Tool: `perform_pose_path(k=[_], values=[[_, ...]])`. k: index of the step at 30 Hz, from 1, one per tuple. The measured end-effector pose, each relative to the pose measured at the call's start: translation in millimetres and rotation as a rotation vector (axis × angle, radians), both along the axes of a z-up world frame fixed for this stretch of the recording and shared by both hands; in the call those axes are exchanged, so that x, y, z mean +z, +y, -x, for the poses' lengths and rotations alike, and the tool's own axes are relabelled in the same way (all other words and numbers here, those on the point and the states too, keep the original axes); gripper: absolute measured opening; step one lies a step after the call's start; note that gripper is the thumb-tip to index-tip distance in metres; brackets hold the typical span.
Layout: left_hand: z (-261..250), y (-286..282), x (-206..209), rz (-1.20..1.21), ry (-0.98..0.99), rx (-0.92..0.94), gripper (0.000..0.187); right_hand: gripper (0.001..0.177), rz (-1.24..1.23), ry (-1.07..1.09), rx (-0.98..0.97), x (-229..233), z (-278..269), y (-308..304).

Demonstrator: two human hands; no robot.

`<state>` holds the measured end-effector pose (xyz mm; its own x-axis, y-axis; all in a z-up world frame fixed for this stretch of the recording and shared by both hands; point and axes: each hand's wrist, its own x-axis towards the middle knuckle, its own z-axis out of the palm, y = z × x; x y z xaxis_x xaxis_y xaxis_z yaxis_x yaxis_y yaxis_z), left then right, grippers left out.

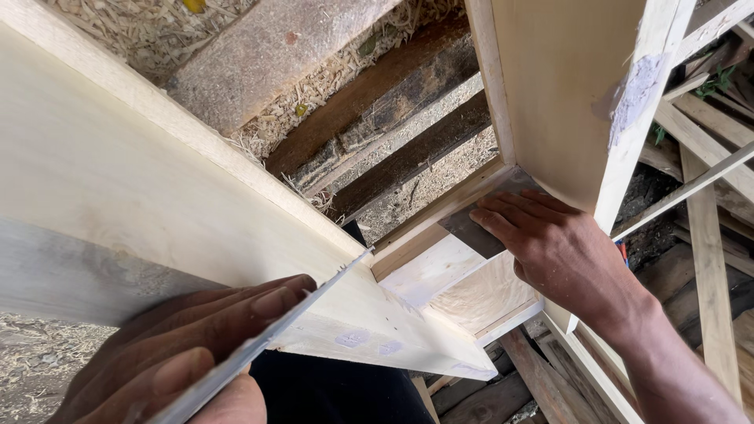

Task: The person sands a wooden frame using two sanding blocks, moving around the structure to smooth different sections. The person switches sanding blocks between hands and works on various edges and corners of the frame.

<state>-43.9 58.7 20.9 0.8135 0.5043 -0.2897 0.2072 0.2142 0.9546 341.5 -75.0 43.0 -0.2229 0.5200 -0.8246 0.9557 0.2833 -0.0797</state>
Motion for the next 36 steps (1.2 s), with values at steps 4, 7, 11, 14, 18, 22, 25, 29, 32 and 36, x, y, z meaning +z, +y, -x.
perform_pose_path(k=[4,7,11,14,18,22,25,29,32,36], values=[[-12,-1,17,-0.020,0.053,0.149,0.029,0.070,-0.003,0.039,-0.013,6,2,1],[-17,-2,20,-0.077,-0.009,0.175,0.030,0.071,-0.015,0.078,-0.027,17,5,-3],[-17,2,23,-0.092,0.007,0.169,0.032,0.062,-0.102,0.151,-0.030,28,9,-13],[-20,2,23,-0.100,0.003,0.170,0.032,0.060,-0.130,0.155,-0.010,22,8,-22],[-20,1,23,-0.114,0.028,0.188,0.027,0.054,-0.175,0.119,0.039,-3,-1,-20],[-21,-1,21,-0.122,-0.008,0.205,0.025,0.058,-0.105,0.054,0.028,-9,2,-11],[-23,-4,19,-0.114,0.034,0.203,0.024,0.064,-0.065,0.038,0.031,-12,4,-7],[-24,-6,18,-0.100,0.083,0.159,0.028,0.068,-0.036,0.027,0.043,-14,2,-7],[-24,-5,17,-0.155,0.117,0.132,0.031,0.073,0.017,-0.005,0.011,-15,-4,-15],[-24,-6,14,-0.110,0.028,0.192,0.028,0.072,0.158,-0.106,0.129,-15,-9,-20]])
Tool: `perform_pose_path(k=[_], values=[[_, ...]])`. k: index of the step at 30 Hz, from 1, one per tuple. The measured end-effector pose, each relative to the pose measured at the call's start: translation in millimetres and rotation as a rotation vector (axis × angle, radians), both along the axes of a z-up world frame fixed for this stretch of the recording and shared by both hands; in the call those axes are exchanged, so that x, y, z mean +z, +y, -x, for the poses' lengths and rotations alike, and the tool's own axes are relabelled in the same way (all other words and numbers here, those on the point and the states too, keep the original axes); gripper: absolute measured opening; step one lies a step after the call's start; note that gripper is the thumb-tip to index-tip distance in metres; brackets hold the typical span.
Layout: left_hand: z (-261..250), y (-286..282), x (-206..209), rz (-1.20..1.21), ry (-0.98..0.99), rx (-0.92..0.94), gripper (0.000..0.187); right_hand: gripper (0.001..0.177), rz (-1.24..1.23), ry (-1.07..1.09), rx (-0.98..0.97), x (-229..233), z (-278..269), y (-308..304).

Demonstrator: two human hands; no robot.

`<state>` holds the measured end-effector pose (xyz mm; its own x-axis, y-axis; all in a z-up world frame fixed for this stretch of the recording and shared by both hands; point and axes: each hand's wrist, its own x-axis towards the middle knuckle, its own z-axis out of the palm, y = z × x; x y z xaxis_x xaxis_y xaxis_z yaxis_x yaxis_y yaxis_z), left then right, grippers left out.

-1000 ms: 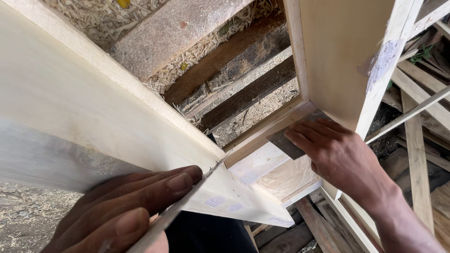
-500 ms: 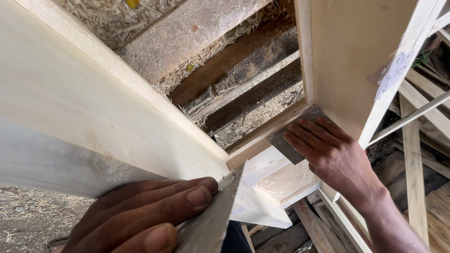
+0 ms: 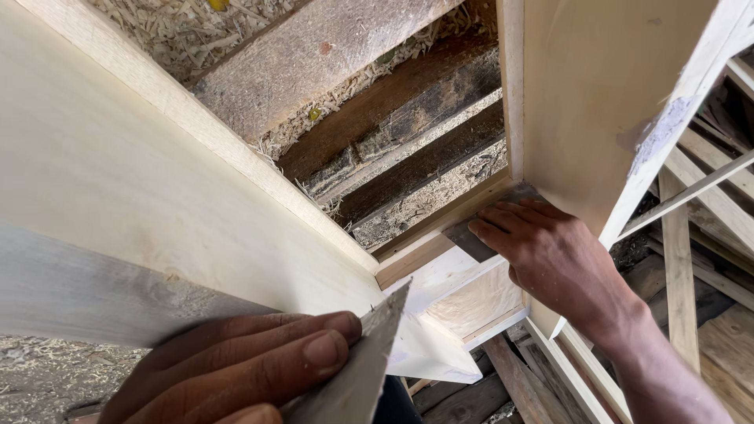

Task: The person sands a wooden frame using two sanding blocks, moving around the structure to smooth different sections. The person switches sanding blocks between hands and works on various edges and corners of the frame.

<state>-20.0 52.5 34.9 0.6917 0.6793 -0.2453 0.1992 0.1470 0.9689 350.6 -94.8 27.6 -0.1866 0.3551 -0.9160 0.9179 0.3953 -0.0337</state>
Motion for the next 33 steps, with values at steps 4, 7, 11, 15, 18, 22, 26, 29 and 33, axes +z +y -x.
perform_pose_path(k=[4,7,11,15,18,22,26,29,33], values=[[0,-6,7,0.012,-0.034,0.152,0.025,0.066,-0.139,0.116,0.102,-7,4,23],[-11,-21,7,-0.100,0.060,0.300,0.024,0.069,0.079,0.030,-0.052,-5,5,36],[-19,-38,-6,-0.250,0.169,0.466,0.029,0.054,-0.008,0.208,-0.107,50,18,17],[-1,-57,0,-0.132,0.173,0.428,0.033,0.060,0.025,0.089,-0.338,92,31,-10],[-10,-55,-49,-1.034,0.402,0.529,0.032,0.064,-0.078,0.066,-0.353,91,37,-14],[-17,-69,-52,-0.431,-0.135,0.743,0.041,0.058,-0.264,0.176,-0.316,75,41,-15],[-17,-70,-53,-0.371,-0.149,0.773,0.046,0.057,-0.425,0.238,-0.273,53,41,-8],[-22,-73,-57,-0.416,-0.132,0.852,0.047,0.054,-0.462,0.272,-0.262,34,30,-2],[-23,-73,-56,-0.427,-0.142,0.844,0.046,0.052,-0.480,0.246,-0.240,14,21,1]])
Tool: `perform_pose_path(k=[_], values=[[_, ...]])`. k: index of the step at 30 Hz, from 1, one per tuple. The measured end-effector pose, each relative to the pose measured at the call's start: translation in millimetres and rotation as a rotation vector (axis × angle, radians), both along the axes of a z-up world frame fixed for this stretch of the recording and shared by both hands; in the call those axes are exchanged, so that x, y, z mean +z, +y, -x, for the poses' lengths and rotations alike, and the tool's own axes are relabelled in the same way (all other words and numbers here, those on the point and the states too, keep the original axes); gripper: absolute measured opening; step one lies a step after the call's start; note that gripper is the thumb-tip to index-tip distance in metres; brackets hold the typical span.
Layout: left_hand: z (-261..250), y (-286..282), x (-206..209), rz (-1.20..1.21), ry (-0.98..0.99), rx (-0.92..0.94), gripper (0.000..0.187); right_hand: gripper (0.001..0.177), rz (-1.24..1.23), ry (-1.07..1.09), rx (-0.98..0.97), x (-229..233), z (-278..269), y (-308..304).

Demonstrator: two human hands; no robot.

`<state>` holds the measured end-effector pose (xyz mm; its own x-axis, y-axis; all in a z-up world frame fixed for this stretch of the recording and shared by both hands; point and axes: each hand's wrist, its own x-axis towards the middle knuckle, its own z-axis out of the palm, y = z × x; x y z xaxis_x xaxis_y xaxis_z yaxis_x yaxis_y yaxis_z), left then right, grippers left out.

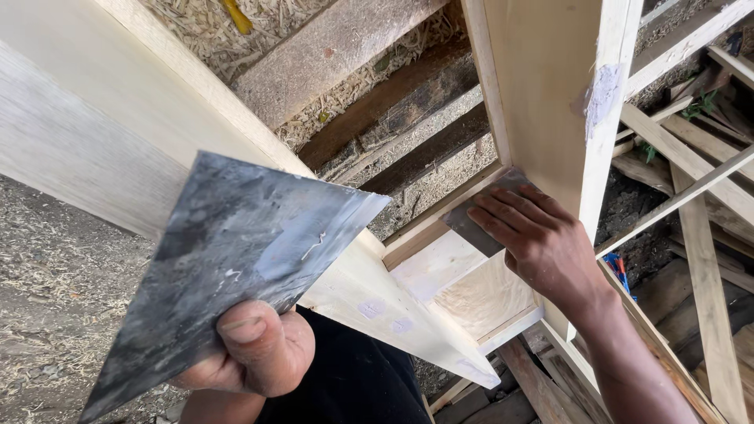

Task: The person sands a wooden frame using two sanding blocks, moving around the structure to smooth different sections. The person switches sanding blocks between hands and works on various edges and corners of the frame.

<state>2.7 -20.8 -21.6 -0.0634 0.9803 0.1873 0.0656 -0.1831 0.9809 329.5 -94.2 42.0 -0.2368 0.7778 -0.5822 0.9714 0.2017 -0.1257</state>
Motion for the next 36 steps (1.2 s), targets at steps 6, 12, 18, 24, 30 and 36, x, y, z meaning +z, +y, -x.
perform_pose_path(k=[6,12,18,24,30,36], values=[[1,-3,-2,0.013,-0.007,0.023,0.048,0.050,0.030,-0.020,-0.001,-12,-1,6],[-1,2,-1,-0.035,0.133,0.082,0.046,0.064,0.292,-0.191,0.068,-17,-13,2],[-7,23,16,0.116,0.156,0.022,0.020,0.057,0.517,-0.467,0.543,12,-17,46],[-23,42,21,0.053,-0.122,-0.016,0.037,0.034,0.300,-0.012,-0.203,117,-20,17],[-22,52,27,0.005,-0.028,-0.116,0.039,0.035,-0.139,0.129,-0.431,139,-16,-50],[-43,20,46,0.417,-0.357,-0.190,0.039,0.036,-0.791,1.193,-1.077,78,37,-101]])
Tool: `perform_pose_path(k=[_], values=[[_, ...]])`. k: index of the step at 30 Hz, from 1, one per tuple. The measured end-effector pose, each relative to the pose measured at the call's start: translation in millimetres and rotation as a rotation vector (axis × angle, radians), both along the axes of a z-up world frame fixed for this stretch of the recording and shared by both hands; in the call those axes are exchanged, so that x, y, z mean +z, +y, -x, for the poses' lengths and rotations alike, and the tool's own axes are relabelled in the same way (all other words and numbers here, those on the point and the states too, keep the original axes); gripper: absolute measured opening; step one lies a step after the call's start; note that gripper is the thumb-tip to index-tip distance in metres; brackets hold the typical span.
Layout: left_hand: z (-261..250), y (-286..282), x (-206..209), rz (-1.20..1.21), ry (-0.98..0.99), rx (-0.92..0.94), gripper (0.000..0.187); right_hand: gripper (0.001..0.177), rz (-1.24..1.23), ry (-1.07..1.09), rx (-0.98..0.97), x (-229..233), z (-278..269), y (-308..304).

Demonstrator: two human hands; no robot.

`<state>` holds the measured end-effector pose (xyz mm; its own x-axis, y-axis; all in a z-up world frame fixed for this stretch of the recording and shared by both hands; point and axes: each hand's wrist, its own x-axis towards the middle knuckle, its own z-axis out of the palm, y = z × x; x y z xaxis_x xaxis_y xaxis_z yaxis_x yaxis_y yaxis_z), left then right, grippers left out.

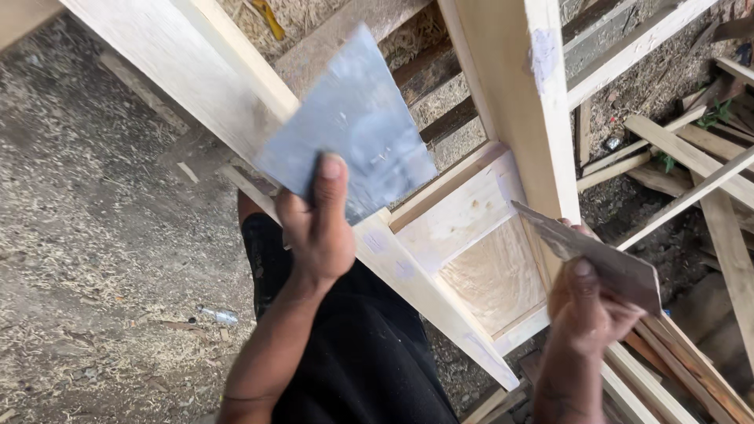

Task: The person sands a wooden frame using two sanding blocks, moving around the structure to smooth different sections. The person switches sanding blocks between hands and works on various edges and corners of the frame.

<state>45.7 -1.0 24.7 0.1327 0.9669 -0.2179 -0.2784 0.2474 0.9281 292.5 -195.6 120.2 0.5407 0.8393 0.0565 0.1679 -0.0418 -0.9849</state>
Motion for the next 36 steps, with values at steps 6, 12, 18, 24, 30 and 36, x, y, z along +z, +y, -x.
perform_pose_path(k=[6,12,18,24,30,36], values=[[-24,-35,27,0.115,-0.096,0.056,0.040,0.034,-0.289,0.012,-0.009,-18,52,19],[-22,-36,50,0.081,-0.141,-0.026,0.041,0.036,-0.355,-0.204,0.064,2,64,40],[-24,-45,66,0.085,-0.158,-0.070,0.044,0.028,-0.365,-0.307,0.102,5,72,40],[-22,-66,71,0.186,-0.218,-0.001,0.043,0.023,-0.227,-0.396,0.168,18,78,23],[-7,-73,83,0.366,-0.441,0.076,0.031,0.022,-0.089,-0.504,0.221,26,79,32],[24,-9,42,0.271,-0.298,0.283,0.060,0.044,0.396,-0.825,0.474,-5,40,41]])
